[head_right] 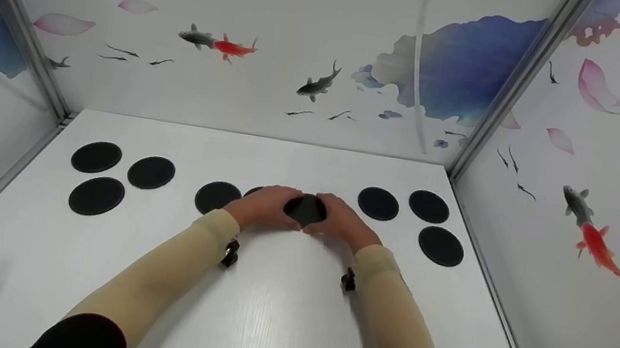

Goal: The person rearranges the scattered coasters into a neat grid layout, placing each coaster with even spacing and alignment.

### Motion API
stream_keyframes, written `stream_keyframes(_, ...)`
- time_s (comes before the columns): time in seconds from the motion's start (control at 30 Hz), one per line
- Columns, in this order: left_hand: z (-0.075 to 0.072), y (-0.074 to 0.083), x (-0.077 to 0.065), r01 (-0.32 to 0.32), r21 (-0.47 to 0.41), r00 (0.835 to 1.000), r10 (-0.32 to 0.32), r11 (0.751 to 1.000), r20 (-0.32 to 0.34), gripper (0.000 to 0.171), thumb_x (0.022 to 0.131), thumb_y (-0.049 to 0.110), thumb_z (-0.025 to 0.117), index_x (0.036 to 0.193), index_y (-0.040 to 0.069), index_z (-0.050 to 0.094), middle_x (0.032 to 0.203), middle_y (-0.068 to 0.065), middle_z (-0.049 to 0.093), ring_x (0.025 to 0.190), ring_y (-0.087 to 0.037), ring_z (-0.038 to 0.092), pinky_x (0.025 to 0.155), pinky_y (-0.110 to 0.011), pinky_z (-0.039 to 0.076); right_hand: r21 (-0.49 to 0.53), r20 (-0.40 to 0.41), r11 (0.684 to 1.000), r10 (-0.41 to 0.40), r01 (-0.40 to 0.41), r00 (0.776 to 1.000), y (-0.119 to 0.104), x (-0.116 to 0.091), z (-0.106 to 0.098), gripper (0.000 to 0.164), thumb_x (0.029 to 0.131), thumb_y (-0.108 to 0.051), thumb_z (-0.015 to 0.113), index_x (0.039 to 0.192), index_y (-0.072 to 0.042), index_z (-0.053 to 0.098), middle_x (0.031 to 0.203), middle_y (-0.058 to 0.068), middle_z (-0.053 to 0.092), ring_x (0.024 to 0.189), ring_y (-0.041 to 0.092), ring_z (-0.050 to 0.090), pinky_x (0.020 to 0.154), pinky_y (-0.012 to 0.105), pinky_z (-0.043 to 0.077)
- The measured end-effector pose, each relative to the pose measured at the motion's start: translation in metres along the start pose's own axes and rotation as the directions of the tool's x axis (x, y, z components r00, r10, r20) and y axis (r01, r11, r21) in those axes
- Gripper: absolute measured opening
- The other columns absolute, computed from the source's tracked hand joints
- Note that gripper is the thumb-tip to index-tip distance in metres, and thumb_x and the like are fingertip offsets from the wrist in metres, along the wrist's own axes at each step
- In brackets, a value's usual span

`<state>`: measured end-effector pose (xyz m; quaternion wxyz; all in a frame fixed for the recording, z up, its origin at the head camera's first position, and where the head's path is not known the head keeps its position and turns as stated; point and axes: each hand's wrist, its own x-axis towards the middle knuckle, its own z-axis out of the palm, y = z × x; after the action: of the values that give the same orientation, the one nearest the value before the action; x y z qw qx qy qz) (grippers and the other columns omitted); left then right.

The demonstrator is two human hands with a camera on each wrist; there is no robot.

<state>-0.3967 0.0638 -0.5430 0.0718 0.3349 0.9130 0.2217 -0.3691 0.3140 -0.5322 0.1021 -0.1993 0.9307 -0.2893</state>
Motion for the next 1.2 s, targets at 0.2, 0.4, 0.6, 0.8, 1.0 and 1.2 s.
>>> stream_keyframes(0.2, -0.003, 0.0, -0.001, -0.01, -0.062, 1.0, 0.01, 0.998, -0.002, 0.058, 0.092, 0.044, 0.091, 0.139, 0.018, 0.07, 0.127, 0.003, 0.073, 0.119, -0.017, 0.066, 0.108, -0.039, 0.052, 0.003, -0.005, 1.0, -0.001, 0.001, 1.0, 0.003, -0.001, 0.0, 0.099, 0.089, -0.036, 0.096, 0.167, -0.003, 0.045, 0.166, 0.018, 0.051, 0.155, 0.038, 0.045, 0.129, 0.057, 0.033)
stream_keyframes(0.4, -0.011, 0.0, -0.006, 0.064, -0.135, 0.998, -0.064, 0.989, 0.008, 0.087, 0.092, 0.042, 0.092, 0.164, 0.013, 0.053, 0.16, -0.003, 0.06, 0.149, -0.022, 0.053, 0.124, -0.041, 0.041, 0.02, 0.003, 1.0, 0.012, -0.012, 1.0, 0.01, 0.0, 0.0, 0.107, 0.089, -0.044, 0.095, 0.169, -0.002, 0.039, 0.169, 0.019, 0.047, 0.156, 0.038, 0.043, 0.129, 0.057, 0.033)
stream_keyframes(0.6, -0.013, -0.001, -0.005, 0.078, -0.147, 0.997, -0.079, 0.986, 0.001, 0.089, 0.096, 0.05, 0.087, 0.169, 0.017, 0.047, 0.17, -0.002, 0.051, 0.158, -0.023, 0.044, 0.128, -0.041, 0.036, 0.053, -0.015, 0.998, 0.036, -0.035, 0.999, 0.012, -0.004, -0.004, 0.108, 0.09, -0.049, 0.093, 0.171, -0.004, 0.038, 0.174, 0.017, 0.041, 0.162, 0.036, 0.036, 0.131, 0.055, 0.029)
stream_keyframes(0.8, -0.016, 0.001, -0.007, 0.074, -0.165, 0.997, -0.078, 0.984, -0.02, 0.085, 0.098, 0.048, 0.084, 0.168, 0.017, 0.048, 0.171, -0.003, 0.049, 0.16, -0.024, 0.042, 0.129, -0.043, 0.035, 0.089, -0.07, 0.996, 0.035, -0.029, 0.997, 0.012, -0.013, -0.009, 0.1, 0.093, -0.051, 0.089, 0.168, -0.004, 0.043, 0.172, 0.019, 0.044, 0.161, 0.042, 0.036, 0.129, 0.061, 0.03)
stream_keyframes(1.0, -0.014, 0.004, -0.011, 0.067, -0.183, 0.997, -0.074, 0.981, -0.032, 0.084, 0.098, 0.049, 0.084, 0.167, 0.015, 0.049, 0.17, -0.004, 0.05, 0.159, -0.023, 0.043, 0.129, -0.042, 0.036, 0.102, -0.098, 0.995, 0.013, -0.003, 0.995, 0.02, -0.02, -0.01, 0.094, 0.096, -0.046, 0.089, 0.166, -0.001, 0.045, 0.169, 0.022, 0.047, 0.157, 0.044, 0.042, 0.127, 0.061, 0.034)
stream_keyframes(1.2, -0.01, 0.006, -0.01, 0.073, -0.203, 0.996, -0.083, 0.976, -0.038, 0.083, 0.099, 0.051, 0.082, 0.167, 0.016, 0.05, 0.17, -0.003, 0.05, 0.159, -0.023, 0.043, 0.129, -0.041, 0.035, 0.107, -0.128, 0.994, 0.033, -0.019, 0.991, 0.026, -0.026, -0.012, 0.092, 0.097, -0.049, 0.087, 0.166, -0.003, 0.047, 0.167, 0.021, 0.05, 0.154, 0.046, 0.045, 0.126, 0.063, 0.036)
